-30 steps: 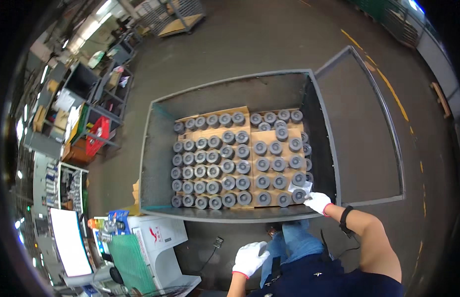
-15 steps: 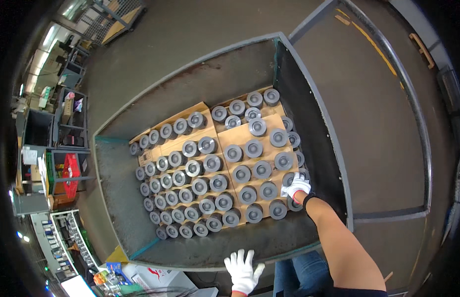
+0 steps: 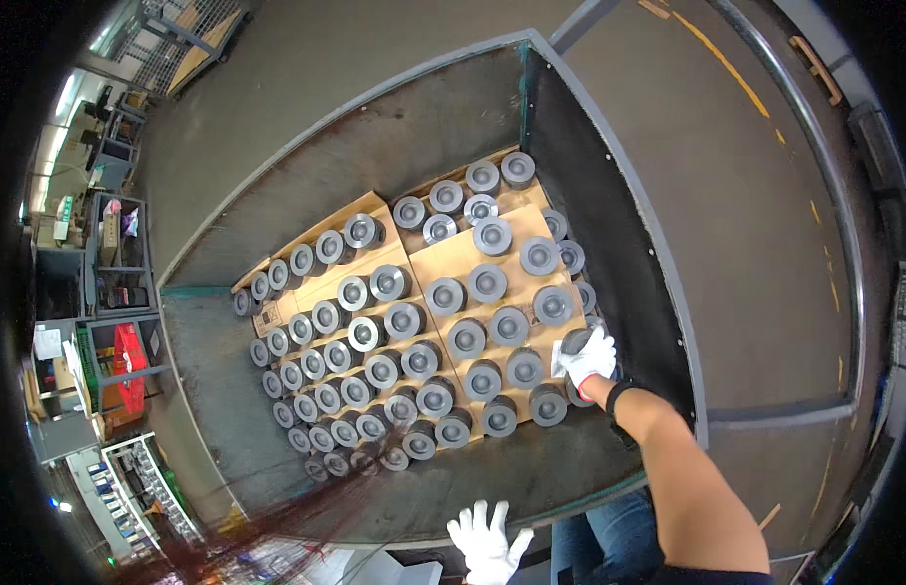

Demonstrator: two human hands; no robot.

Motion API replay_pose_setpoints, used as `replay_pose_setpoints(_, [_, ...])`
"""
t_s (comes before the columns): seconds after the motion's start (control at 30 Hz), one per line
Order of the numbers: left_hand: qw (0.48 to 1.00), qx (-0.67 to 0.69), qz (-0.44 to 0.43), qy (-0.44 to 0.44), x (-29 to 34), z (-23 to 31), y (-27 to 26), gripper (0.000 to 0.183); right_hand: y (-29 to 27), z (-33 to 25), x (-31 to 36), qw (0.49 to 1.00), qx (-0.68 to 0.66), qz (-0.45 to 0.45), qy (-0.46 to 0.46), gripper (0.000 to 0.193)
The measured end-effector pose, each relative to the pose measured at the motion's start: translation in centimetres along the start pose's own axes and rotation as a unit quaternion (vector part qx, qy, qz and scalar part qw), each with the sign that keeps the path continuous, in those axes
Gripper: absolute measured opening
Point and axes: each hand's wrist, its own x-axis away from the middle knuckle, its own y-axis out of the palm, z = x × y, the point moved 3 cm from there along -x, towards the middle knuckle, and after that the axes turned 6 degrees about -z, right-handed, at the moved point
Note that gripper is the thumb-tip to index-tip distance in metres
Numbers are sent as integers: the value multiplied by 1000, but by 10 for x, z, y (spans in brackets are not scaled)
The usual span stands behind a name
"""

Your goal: Manually retrieving metal components from a cart, positioning them under a laser marking machine, and placing them into another cart after processing.

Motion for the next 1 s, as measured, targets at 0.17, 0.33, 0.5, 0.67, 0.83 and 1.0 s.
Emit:
replay_pose_setpoints(0.17, [990, -55, 113, 59, 0, -12, 11, 72, -68, -1, 77, 961, -233, -65, -135, 95])
replay_pose_setpoints(0.33, [621, 778, 30, 93, -5, 11, -19, 76, -139, -39, 220, 888, -142, -244, -363, 87])
replay_pose_setpoints(0.5, [347, 895, -149, 237, 24, 10, -20, 80, -150, -62, 324, 694, 48, -283, -660, 78])
replay_pose_setpoints(0.67, [453, 875, -42, 163, 14, -53, 23, 70, -129, -67, 347, 622, 19, -214, -753, 62])
replay_pose_setpoints(0.83, [383, 883, -102, 250, -20, -102, 51, 52, -82, -77, 245, 749, -177, -454, -448, 62])
replay_pose_setpoints(1.0, [336, 897, -97, 269, -24, -16, -2, 68, -1, 7, 9, 956, 52, -164, -237, 54])
